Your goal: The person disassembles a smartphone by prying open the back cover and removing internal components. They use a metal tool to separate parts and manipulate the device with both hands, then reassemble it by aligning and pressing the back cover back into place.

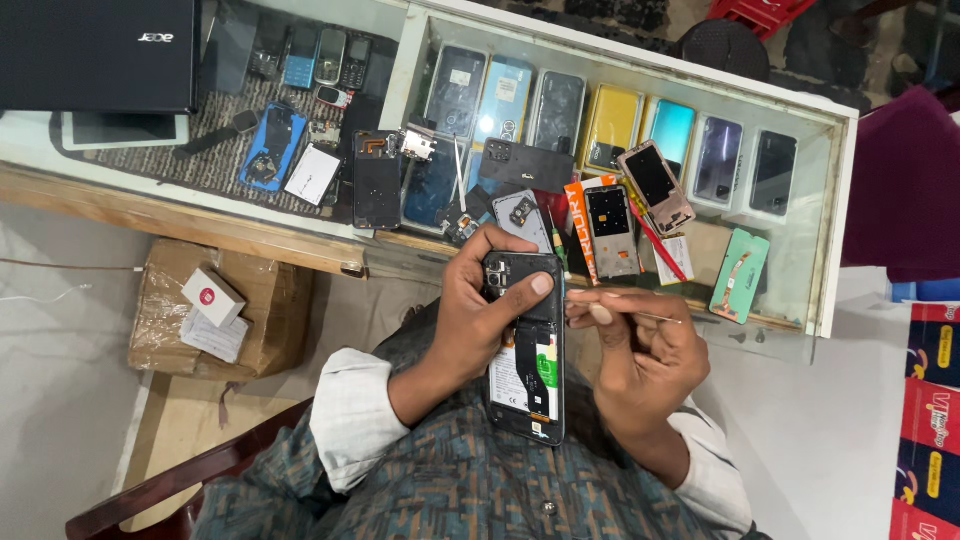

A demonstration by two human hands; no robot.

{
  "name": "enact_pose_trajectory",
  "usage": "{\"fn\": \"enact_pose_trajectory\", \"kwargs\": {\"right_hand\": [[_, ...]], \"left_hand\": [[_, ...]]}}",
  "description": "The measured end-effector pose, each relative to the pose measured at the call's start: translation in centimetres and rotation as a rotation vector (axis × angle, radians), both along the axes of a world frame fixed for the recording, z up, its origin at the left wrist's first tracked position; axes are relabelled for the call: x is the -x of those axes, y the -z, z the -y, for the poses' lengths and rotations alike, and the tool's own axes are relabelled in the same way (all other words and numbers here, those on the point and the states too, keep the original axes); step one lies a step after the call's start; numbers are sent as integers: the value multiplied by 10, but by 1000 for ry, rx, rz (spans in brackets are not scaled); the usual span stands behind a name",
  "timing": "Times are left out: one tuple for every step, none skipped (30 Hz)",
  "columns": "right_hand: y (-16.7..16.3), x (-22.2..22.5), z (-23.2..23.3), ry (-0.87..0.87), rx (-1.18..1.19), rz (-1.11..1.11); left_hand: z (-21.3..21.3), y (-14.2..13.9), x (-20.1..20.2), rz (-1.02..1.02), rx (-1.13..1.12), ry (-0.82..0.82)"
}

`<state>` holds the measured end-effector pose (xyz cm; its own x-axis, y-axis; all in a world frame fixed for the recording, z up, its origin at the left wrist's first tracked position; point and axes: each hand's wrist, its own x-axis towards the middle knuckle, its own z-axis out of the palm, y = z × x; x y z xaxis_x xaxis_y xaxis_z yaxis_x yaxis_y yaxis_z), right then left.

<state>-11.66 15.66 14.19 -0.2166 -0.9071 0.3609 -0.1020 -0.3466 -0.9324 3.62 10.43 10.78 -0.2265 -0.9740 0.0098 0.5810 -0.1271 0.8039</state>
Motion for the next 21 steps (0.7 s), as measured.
{"fn": "enact_pose_trajectory", "kwargs": {"right_hand": [[0, 0, 0, -3, -5, 18], [1, 0, 0, -8, -12, 37], [1, 0, 0, -9, -18, 35], [2, 0, 1, -8, -24, 32], [3, 1, 1, -6, -30, 29], [3, 1, 1, -2, -31, 29], [3, 1, 1, 3, -33, 28], [3, 1, 1, 8, -36, 27], [2, 1, 1, 6, -23, 30], [1, 2, 1, 2, -10, 33], [0, 2, 0, -2, -2, 37], [-1, 2, -1, -3, 15, 60], [-2, 1, -2, -3, 35, 81], [-3, 2, -3, -1, 54, 101], [-3, 3, -3, -2, 75, 148], [-3, 5, -3, -5, 95, 196], [-3, 7, -3, -9, 114, 245], [-1, 11, -2, -19, 64, 245], [1, 15, -1, -31, 13, 244], [5, 21, 2, -43, -33, 244], [10, 26, 6, -67, -93, 243]], "left_hand": [[0, 0, 1, -2, 10, -1], [1, 0, 1, -3, 19, -4], [0, 0, 2, -4, 27, -4], [0, -1, 2, -8, 14, 0], [0, -1, 2, -12, 0, 4], [1, -1, 2, -16, -13, 10], [1, -1, 2, -10, -22, 19], [1, -1, 2, -5, -33, 28], [2, 0, 2, 1, -42, 33], [3, 1, 2, -18, -38, 36], [4, 3, 3, -36, -37, 38], [4, 5, 3, -54, -35, 41], [4, 7, 2, -83, -39, 54], [5, 10, 1, -112, -45, 69], [6, 13, 0, -141, -50, 84], [8, 16, 1, -241, -83, 132], [11, 20, 2, -341, -117, 178], [12, 24, 2, -441, -152, 224], [12, 27, 2, -527, -231, 270], [12, 30, 2, -613, -308, 316], [13, 33, 1, -697, -384, 360]]}}
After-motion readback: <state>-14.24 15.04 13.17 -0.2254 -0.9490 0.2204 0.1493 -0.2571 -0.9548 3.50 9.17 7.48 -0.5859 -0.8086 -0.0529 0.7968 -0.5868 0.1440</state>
